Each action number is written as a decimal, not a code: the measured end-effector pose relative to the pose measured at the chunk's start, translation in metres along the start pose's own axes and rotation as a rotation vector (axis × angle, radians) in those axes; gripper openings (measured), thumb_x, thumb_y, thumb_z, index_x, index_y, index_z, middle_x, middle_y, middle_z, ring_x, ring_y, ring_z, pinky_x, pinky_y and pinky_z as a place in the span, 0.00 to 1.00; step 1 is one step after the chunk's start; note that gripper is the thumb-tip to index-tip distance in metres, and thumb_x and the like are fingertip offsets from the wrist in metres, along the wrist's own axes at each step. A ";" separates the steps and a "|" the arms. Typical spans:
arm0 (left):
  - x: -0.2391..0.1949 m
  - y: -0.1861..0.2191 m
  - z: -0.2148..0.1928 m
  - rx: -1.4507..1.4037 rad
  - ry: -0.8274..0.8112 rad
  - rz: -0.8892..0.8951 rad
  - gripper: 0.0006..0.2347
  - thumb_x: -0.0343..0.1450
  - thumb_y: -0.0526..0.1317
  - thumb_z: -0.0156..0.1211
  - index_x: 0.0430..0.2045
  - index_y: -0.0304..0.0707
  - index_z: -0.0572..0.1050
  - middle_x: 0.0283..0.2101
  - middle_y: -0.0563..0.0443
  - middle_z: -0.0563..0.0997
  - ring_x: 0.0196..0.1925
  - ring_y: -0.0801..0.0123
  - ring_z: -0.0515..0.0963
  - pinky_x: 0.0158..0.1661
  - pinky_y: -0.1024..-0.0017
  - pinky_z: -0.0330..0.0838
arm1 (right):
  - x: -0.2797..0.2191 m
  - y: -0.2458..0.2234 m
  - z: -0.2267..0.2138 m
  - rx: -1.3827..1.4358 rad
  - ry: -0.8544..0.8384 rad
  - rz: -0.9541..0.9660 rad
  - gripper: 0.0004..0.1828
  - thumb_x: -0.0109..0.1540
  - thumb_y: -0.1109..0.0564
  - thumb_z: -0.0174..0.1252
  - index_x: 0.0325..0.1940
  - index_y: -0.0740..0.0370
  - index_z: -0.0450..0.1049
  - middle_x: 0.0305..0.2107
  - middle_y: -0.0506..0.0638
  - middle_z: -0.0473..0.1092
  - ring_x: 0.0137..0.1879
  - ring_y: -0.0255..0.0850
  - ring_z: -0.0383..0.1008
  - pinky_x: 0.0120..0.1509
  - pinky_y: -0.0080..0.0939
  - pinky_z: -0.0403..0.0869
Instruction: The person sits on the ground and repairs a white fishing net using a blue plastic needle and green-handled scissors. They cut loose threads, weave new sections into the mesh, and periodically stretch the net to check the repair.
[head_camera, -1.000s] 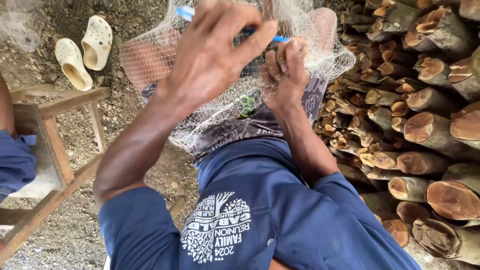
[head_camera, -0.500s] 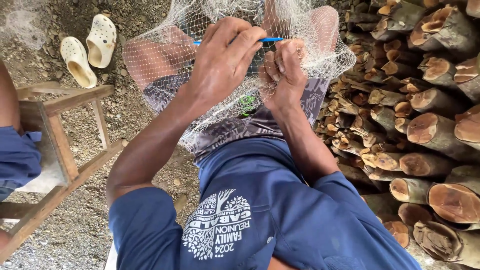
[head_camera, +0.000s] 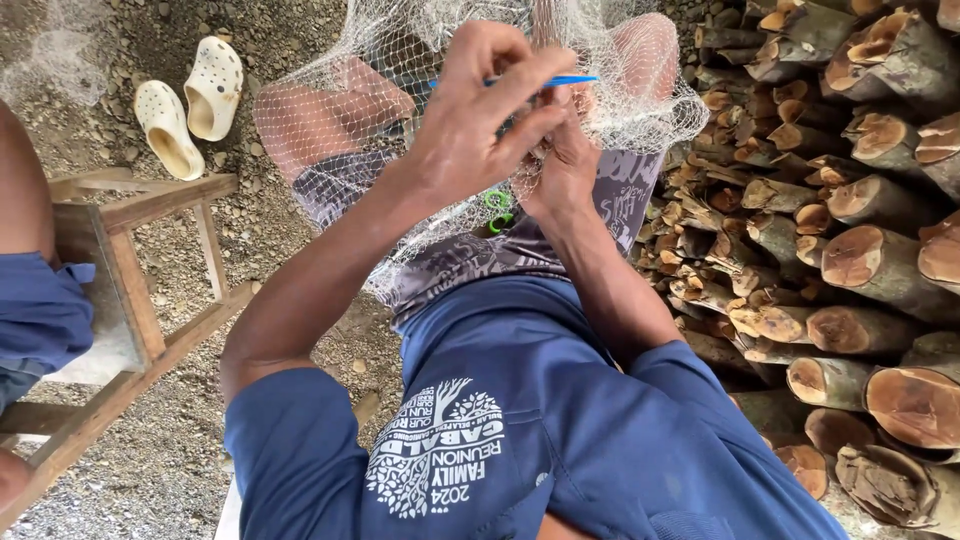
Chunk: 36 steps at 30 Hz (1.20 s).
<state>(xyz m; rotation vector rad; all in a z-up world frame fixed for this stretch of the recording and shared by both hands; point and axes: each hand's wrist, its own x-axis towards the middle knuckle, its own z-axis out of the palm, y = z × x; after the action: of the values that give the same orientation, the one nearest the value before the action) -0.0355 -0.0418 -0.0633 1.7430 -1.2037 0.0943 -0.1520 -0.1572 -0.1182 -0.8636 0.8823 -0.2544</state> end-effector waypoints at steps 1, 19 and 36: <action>0.008 0.006 -0.002 0.007 -0.003 0.020 0.13 0.90 0.41 0.71 0.69 0.41 0.79 0.53 0.44 0.72 0.53 0.56 0.74 0.53 0.62 0.76 | 0.002 0.000 0.002 0.031 0.019 -0.021 0.25 0.64 0.31 0.73 0.45 0.55 0.86 0.33 0.47 0.77 0.37 0.40 0.76 0.39 0.45 0.74; 0.031 0.049 -0.086 0.828 -0.220 0.304 0.15 0.80 0.30 0.83 0.55 0.49 0.84 0.53 0.55 0.81 0.51 0.62 0.79 0.58 0.61 0.67 | 0.012 0.000 -0.004 0.054 -0.404 -0.192 0.22 0.74 0.29 0.67 0.51 0.47 0.78 0.26 0.37 0.62 0.28 0.30 0.53 0.34 0.36 0.59; 0.018 0.067 -0.068 0.552 -0.394 0.510 0.10 0.90 0.35 0.64 0.65 0.51 0.83 0.48 0.54 0.80 0.48 0.62 0.77 0.52 0.63 0.71 | 0.023 0.000 -0.018 0.172 -0.781 -0.109 0.07 0.81 0.45 0.60 0.54 0.43 0.69 0.36 0.36 0.57 0.38 0.32 0.56 0.48 0.37 0.67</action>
<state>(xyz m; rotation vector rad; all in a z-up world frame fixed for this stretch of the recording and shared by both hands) -0.0474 -0.0053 0.0263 1.9233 -2.0468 0.4362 -0.1510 -0.1792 -0.1368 -0.7601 0.0842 -0.0682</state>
